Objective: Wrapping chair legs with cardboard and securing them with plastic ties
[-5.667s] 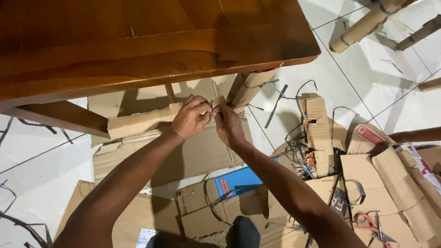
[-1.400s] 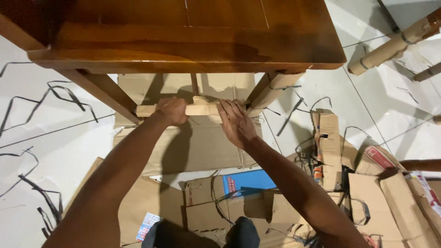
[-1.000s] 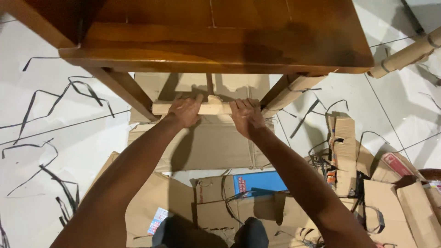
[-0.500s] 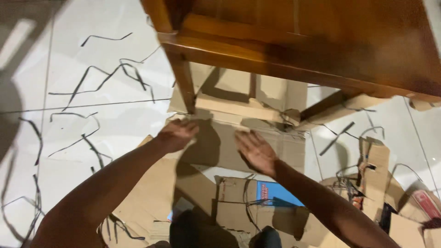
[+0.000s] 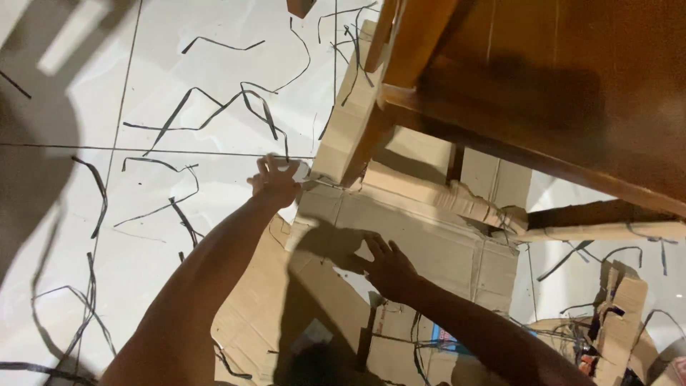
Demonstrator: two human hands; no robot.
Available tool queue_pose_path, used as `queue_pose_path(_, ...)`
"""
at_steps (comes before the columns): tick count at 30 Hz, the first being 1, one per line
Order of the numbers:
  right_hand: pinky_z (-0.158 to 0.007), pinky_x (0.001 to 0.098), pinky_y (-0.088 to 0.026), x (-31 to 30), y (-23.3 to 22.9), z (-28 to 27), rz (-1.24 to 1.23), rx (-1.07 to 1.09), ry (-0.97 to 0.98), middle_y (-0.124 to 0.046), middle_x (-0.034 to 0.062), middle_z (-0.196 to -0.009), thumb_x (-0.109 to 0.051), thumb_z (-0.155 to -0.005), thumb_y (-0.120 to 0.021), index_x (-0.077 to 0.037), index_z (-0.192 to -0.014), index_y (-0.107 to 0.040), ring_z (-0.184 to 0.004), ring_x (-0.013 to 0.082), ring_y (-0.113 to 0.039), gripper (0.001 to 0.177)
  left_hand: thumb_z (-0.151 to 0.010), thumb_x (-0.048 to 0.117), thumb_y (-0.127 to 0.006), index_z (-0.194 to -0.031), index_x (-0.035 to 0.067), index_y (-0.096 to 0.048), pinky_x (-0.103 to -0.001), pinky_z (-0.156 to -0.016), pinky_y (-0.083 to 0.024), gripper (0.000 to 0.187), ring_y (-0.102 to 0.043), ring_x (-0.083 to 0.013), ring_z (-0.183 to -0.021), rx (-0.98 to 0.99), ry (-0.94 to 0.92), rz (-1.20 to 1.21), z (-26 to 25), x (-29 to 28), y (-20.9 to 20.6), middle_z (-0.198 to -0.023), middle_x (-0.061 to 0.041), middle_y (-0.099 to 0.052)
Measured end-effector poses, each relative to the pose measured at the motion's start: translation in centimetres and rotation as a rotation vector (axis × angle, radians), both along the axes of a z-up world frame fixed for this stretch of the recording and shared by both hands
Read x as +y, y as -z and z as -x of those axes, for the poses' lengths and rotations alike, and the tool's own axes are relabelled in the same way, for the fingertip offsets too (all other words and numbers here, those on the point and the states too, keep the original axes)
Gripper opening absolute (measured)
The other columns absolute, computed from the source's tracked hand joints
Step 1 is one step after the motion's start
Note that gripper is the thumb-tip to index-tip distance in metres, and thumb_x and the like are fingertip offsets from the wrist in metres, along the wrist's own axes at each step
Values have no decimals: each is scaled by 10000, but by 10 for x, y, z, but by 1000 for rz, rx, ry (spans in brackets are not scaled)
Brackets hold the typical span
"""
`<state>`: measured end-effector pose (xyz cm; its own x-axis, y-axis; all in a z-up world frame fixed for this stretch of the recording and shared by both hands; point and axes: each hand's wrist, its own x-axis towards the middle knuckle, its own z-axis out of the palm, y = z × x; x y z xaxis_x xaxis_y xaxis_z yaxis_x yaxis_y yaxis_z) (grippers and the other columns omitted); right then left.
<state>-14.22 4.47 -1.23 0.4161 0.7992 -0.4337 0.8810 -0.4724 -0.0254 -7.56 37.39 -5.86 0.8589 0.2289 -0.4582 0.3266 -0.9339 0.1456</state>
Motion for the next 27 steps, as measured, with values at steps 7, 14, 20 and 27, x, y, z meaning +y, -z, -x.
queue_pose_path(7, -983, 481, -519, -1, 19, -2, -153, -89, -10, -443, 267, -1482, -340, -906, -770, -224, -1362, -626, -1349, 434, -525, 493, -1068, 325, -446, -1650, 212, -197, -727, -956, -431, 643, -152, -470, -1461, 133, 10, -81, -7, -6, 11, -1679, -206, -101)
queue_pose_path(14, -970, 472, -551, 1, -6, -12, -118, 143, 73, -377, 224, -1542, -292, -955, -692, -185, -1487, -505, -1385, 386, -491, 574, -911, 159, -646, -1519, 62, -423, -750, -1066, -334, 655, -476, -528, -1346, -28, -29, -61, -11, 18, 79, -1459, -211, -511)
queue_pose_path(20, -1116, 489, -454, -2, -29, -30, -134, 532, 519, -506, 107, -1512, -409, -1056, -445, -229, -1546, -418, -1422, 299, -493, 523, -1040, 38, -334, -751, 102, -576, -450, -616, -462, 383, -491, -241, -655, -1109, -95, -1031, -14, -47, 253, -716, -94, -500)
queue_pose_path(27, -997, 506, -517, -37, -34, -36, -786, 524, 591, -622, 106, -1304, -24, -912, -659, -239, -1444, -543, -1265, 344, -593, 585, -930, 268, -612, -965, 247, -725, -489, -801, -582, 120, -729, -316, -943, -266, 630, 715, 52, -154, -58, -974, -38, -763)
